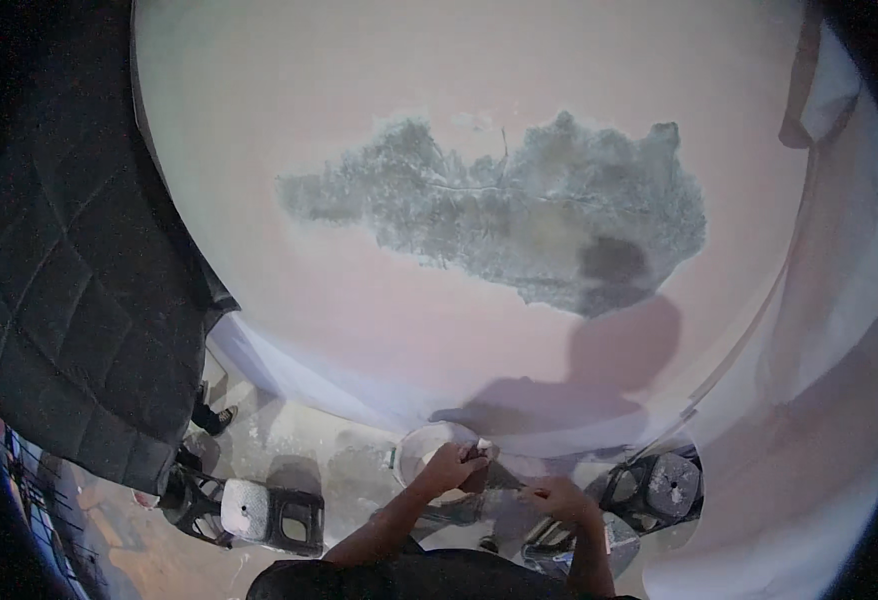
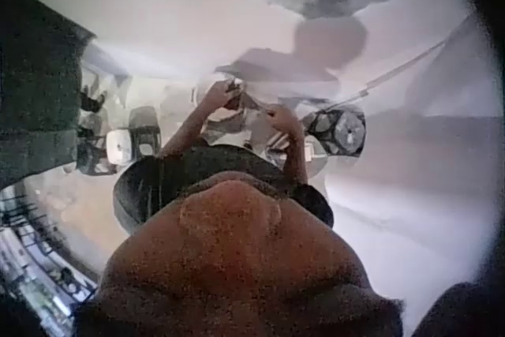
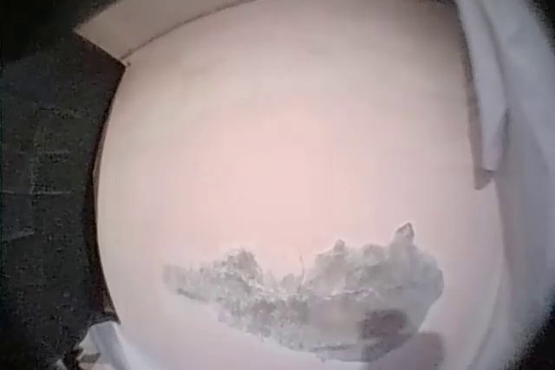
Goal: The person is using a putty knife and a sanding block to patch and smooth a section of a wall.
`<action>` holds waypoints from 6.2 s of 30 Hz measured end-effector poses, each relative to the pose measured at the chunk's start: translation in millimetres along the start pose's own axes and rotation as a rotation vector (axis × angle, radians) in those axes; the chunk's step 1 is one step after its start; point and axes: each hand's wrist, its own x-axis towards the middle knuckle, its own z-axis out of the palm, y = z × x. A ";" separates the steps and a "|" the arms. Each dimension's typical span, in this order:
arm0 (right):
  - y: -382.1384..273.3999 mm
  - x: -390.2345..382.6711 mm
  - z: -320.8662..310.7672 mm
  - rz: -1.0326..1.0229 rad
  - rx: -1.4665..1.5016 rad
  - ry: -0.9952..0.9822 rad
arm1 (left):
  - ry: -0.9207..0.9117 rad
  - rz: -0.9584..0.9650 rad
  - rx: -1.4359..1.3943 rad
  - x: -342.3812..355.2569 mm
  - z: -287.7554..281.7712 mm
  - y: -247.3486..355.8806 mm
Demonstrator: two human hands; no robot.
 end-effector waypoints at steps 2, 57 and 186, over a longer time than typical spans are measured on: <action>-28.7 17.4 -5.4 -0.061 -0.019 0.034 | 0.050 0.123 -0.210 4.2 -32.1 12.0; -383.5 388.1 -90.1 -0.080 -0.421 1.249 | 0.470 0.381 0.703 228.4 -453.1 44.0; -119.1 159.4 -425.2 -0.329 0.397 0.924 | -0.056 0.460 -0.720 338.1 37.5 277.6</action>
